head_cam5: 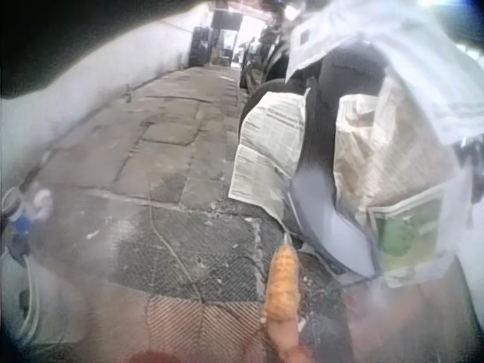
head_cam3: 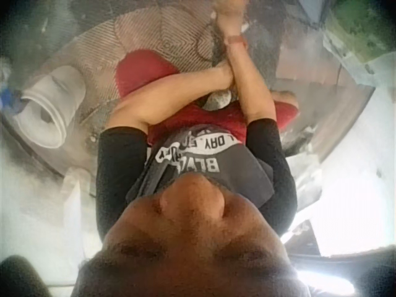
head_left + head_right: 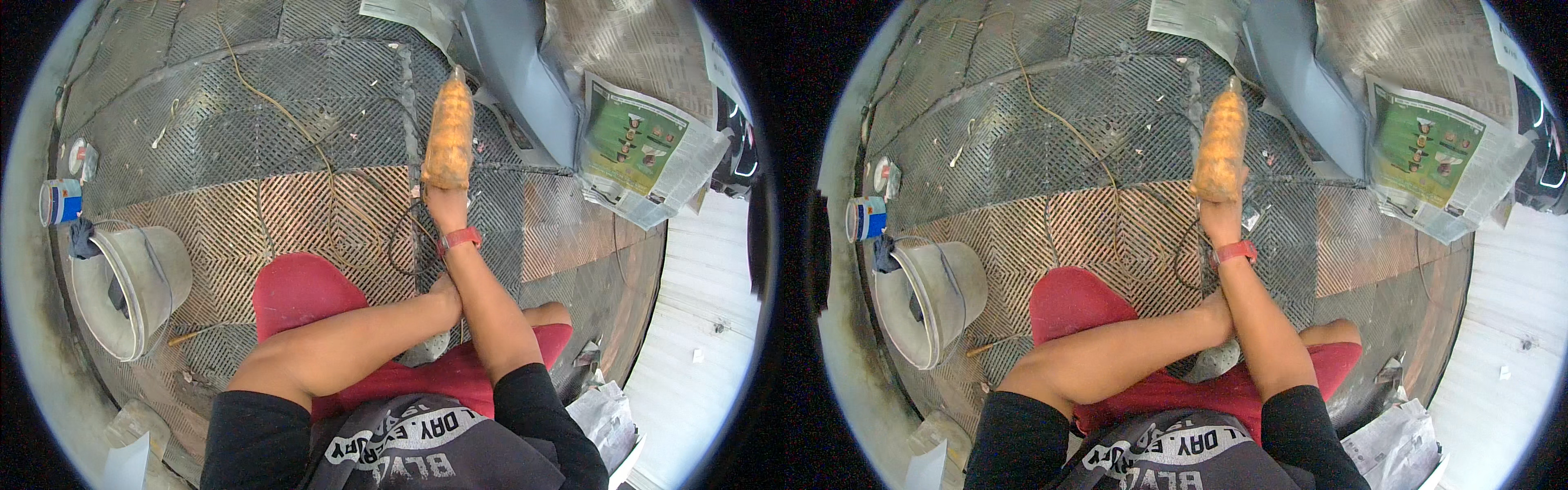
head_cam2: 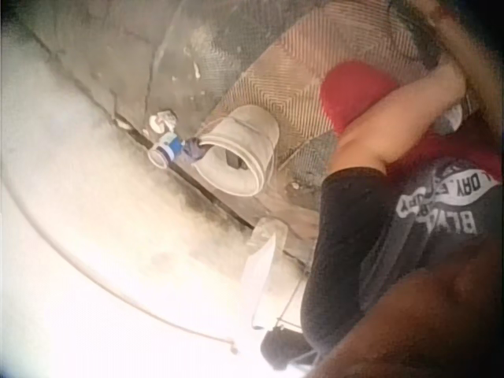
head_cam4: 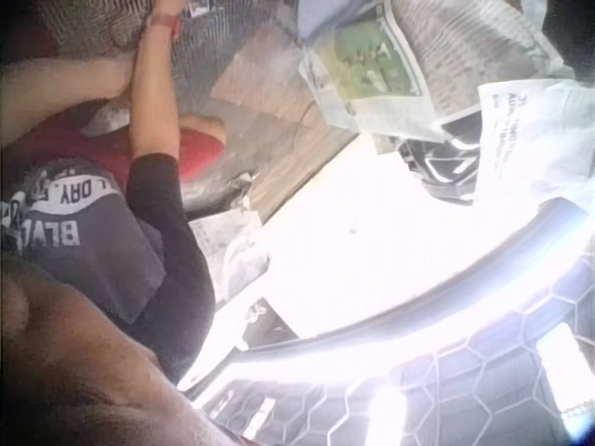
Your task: The person kneels on the floor and uses a heat gun to apply heat to a grey car bumper. The person moves the heat gun along the surface of the bumper, then stands up and briefly directs the heat gun towards a black car before the clip ends.
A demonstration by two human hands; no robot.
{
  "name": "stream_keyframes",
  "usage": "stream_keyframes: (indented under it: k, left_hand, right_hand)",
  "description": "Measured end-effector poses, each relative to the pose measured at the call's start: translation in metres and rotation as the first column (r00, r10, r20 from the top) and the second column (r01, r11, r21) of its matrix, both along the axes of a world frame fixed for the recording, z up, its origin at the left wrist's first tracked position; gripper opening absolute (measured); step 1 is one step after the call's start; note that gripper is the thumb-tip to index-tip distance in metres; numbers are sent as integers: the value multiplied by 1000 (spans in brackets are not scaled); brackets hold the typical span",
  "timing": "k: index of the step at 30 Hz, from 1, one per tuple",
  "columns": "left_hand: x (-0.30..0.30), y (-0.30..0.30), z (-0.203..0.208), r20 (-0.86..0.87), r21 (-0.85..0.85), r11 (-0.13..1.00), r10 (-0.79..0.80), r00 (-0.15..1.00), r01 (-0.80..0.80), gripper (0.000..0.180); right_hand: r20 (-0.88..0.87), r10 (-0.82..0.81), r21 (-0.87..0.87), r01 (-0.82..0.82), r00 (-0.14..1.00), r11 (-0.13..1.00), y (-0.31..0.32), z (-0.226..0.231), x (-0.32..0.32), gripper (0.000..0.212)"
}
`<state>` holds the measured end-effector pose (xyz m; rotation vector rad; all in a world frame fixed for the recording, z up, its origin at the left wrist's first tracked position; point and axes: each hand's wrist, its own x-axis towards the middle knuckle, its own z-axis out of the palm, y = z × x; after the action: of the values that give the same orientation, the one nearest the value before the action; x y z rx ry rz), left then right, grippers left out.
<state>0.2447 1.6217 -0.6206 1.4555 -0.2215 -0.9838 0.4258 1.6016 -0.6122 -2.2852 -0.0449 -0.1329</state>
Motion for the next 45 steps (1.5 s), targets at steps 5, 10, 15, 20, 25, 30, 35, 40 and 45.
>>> stream_keyframes:
  k: [5, 10, 15, 20, 25, 30, 35, 40, 45]
  left_hand:
    - [84, 41, 104, 419, 733, 510, -860, 292, 449, 41]
    - [108, 60, 106, 323, 824, 456, -866, 381, 337, 35]
    - [142, 82, 111, 314, 785, 543, -763, 565, 297, 49]
    - [176, 96, 128, 335, 827, 539, -700, 631, 160, 65]
    - [178, 84, 113, 250, 788, 502, -790, 560, 356, 96]
    - [150, 54, 86, 191, 476, 644, -740, 644, 599, 115]
    - [146, 36, 81, 140, 393, 722, -659, 739, 569, 111]
    - [145, 7, 86, 107, 440, 759, -576, 811, 481, 89]
    - [129, -8, 59, 186, 415, 830, -478, 858, 372, 63]
  right_hand:
    - [23, 77, 280, -80, 997, 957, -8, 48, 19, 55]
    - [-9, 101, -99, -102, 995, 990, -31, 83, -4, 62]
    - [-256, -67, -314, -18, 964, 949, -76, 113, -72, 57]
    - [-125, -97, -626, -3, 987, 779, -133, 112, -116, 64]
    - [-170, 37, -496, -118, 985, 860, -162, 120, -135, 71]
    - [-281, -24, 34, 35, 959, 999, -155, 112, -139, 70]
    - [-157, -273, 387, 313, 949, 867, -174, 86, -137, 63]
    - [-369, -564, 766, 585, 739, 267, -213, 105, -140, 32]
    - [-392, -644, 862, 507, 657, -7, -247, 89, -144, 22]
